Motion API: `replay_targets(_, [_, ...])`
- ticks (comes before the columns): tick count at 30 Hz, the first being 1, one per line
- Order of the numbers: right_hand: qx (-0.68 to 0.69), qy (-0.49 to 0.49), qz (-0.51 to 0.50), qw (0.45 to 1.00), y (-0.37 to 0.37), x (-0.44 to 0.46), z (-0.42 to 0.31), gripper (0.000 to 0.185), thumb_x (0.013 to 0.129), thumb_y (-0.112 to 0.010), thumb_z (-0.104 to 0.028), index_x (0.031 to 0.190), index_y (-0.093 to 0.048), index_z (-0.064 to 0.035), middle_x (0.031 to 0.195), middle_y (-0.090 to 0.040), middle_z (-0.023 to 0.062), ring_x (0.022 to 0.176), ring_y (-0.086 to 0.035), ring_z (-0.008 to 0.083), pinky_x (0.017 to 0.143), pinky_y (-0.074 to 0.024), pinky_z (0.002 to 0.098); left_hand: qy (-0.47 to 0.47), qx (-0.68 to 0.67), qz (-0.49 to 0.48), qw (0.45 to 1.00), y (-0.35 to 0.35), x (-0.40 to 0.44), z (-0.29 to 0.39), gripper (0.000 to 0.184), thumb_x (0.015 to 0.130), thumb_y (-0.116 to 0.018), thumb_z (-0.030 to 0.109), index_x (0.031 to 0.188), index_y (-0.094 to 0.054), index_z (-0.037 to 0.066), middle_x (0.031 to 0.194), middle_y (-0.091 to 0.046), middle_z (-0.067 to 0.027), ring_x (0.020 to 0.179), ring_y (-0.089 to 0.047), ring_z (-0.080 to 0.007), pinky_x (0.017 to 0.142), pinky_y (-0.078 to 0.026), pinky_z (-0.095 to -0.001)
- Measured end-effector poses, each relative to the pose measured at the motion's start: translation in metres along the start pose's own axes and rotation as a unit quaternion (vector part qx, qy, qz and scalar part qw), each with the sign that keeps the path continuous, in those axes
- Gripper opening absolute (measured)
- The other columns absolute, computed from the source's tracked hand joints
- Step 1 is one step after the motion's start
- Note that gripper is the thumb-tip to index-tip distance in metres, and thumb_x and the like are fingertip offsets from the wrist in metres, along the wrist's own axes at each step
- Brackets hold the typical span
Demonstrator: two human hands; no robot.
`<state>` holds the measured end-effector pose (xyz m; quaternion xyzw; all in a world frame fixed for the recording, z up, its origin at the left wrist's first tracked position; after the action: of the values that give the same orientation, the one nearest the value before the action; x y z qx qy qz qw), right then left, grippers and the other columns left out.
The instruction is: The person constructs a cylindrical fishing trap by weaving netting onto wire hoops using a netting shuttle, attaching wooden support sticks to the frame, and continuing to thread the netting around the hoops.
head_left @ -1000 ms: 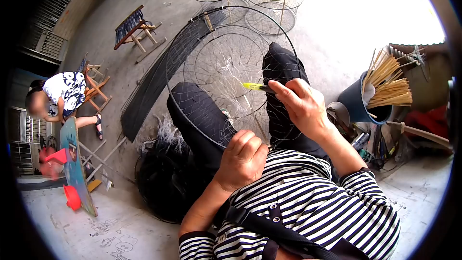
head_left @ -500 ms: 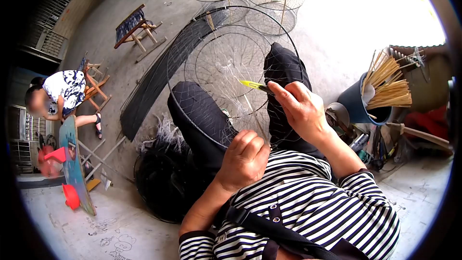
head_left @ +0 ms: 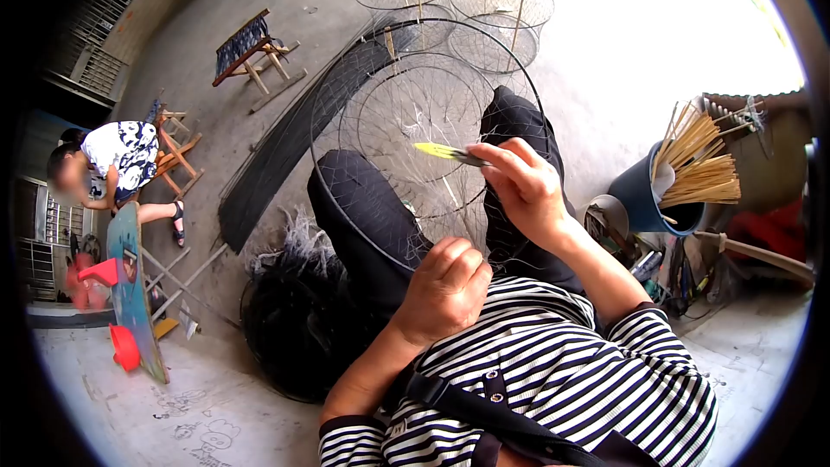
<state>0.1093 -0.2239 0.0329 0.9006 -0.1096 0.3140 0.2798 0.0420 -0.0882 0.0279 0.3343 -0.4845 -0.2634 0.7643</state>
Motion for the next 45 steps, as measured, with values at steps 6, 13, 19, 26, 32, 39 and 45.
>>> replay_targets(6, [-0.064, 0.052, -0.023, 0.996, 0.001, 0.017, -0.020, 0.032, 0.084, -0.071, 0.002, 0.115, -0.070, -0.0067, 0.083, -0.058, 0.0090, 0.068, -0.061, 0.0260, 0.058, -0.0501, 0.0364, -0.027, -0.026, 0.018, 0.999, 0.004, 0.009, 0.007, 0.015, 0.071, -0.072, 0.003, 0.084, -0.067, 0.001, 0.097, -0.053, -0.0098, 0.102, -0.056, -0.0295, 0.092, -0.051, -0.0432])
replay_targets(13, [-0.057, 0.017, -0.053, 0.997, 0.019, 0.002, 0.002, 0.027, 0.085, -0.072, -0.001, 0.112, -0.070, -0.0072, 0.083, -0.059, 0.0101, 0.071, -0.063, 0.0292, 0.061, -0.0513, 0.0375, -0.020, -0.030, 0.021, 0.999, 0.004, 0.009, 0.008, 0.015, 0.071, -0.073, 0.002, 0.086, -0.068, 0.002, 0.098, -0.054, -0.0090, 0.103, -0.057, -0.0290, 0.094, -0.051, -0.0435])
replay_targets(19, [0.094, 0.021, -0.072, 0.993, -0.020, 0.043, -0.032, 0.044, 0.083, -0.078, -0.014, 0.124, -0.063, -0.0095, 0.094, -0.058, 0.0119, 0.083, -0.061, 0.0308, 0.071, -0.0514, 0.0398, -0.022, -0.038, -0.009, 0.999, -0.006, 0.017, 0.008, 0.013, 0.073, -0.069, 0.004, 0.085, -0.067, 0.000, 0.097, -0.054, -0.0112, 0.102, -0.057, -0.0300, 0.095, -0.051, -0.0440])
replay_targets(26, [0.003, 0.081, 0.058, 0.995, 0.033, 0.053, -0.049, 0.026, 0.073, -0.074, 0.003, 0.095, -0.071, -0.0114, 0.099, -0.061, 0.0087, 0.099, -0.057, 0.0293, 0.086, -0.0435, 0.0396, -0.015, 0.108, 0.008, 0.994, 0.009, 0.012, 0.004, 0.012, 0.071, -0.071, 0.006, 0.083, -0.068, 0.003, 0.102, -0.057, -0.0106, 0.106, -0.057, -0.0289, 0.098, -0.050, -0.0440])
replay_targets(32, [-0.211, 0.185, -0.039, 0.959, 0.026, 0.029, -0.033, 0.046, 0.077, -0.074, -0.013, 0.123, -0.068, -0.0139, 0.081, -0.054, 0.0025, 0.079, -0.054, 0.0224, 0.079, -0.0435, 0.0374, -0.032, 0.174, 0.073, 0.982, 0.031, 0.015, 0.009, 0.008, 0.074, -0.071, 0.008, 0.081, -0.069, 0.007, 0.104, -0.059, -0.0070, 0.108, -0.056, -0.0267, 0.099, -0.050, -0.0437])
replay_targets(39, [0.399, -0.091, -0.093, 0.908, 0.014, 0.016, -0.025, 0.030, 0.097, -0.064, -0.022, 0.117, -0.065, -0.0005, 0.108, -0.056, 0.0090, 0.097, -0.052, 0.0191, 0.085, -0.0428, 0.0336, -0.047, 0.196, 0.043, 0.979, 0.025, 0.013, 0.006, 0.008, 0.080, -0.070, 0.012, 0.087, -0.069, 0.008, 0.121, -0.061, -0.0102, 0.121, -0.053, -0.0305, 0.107, -0.043, -0.0481])
replay_targets(45, [0.405, 0.158, -0.158, 0.887, 0.088, -0.013, -0.114, 0.033, 0.102, -0.048, -0.029, 0.090, -0.065, -0.0050, 0.095, -0.067, 0.0193, 0.087, -0.065, 0.0296, 0.074, -0.0533, 0.0438, -0.068, 0.118, 0.039, 0.990, 0.020, 0.052, 0.003, 0.013, 0.081, -0.074, 0.012, 0.094, -0.071, 0.011, 0.141, -0.056, -0.0108, 0.136, -0.049, -0.0312, 0.116, -0.028, -0.0554])
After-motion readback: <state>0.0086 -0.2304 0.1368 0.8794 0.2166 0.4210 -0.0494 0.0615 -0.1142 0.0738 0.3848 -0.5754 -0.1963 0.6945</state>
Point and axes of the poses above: each hand's wrist, its own x-axis towards the middle knuckle, its own y-axis out of the back of the hand, z = x × y, the point moved 9 cm from there along x, towards the middle knuckle
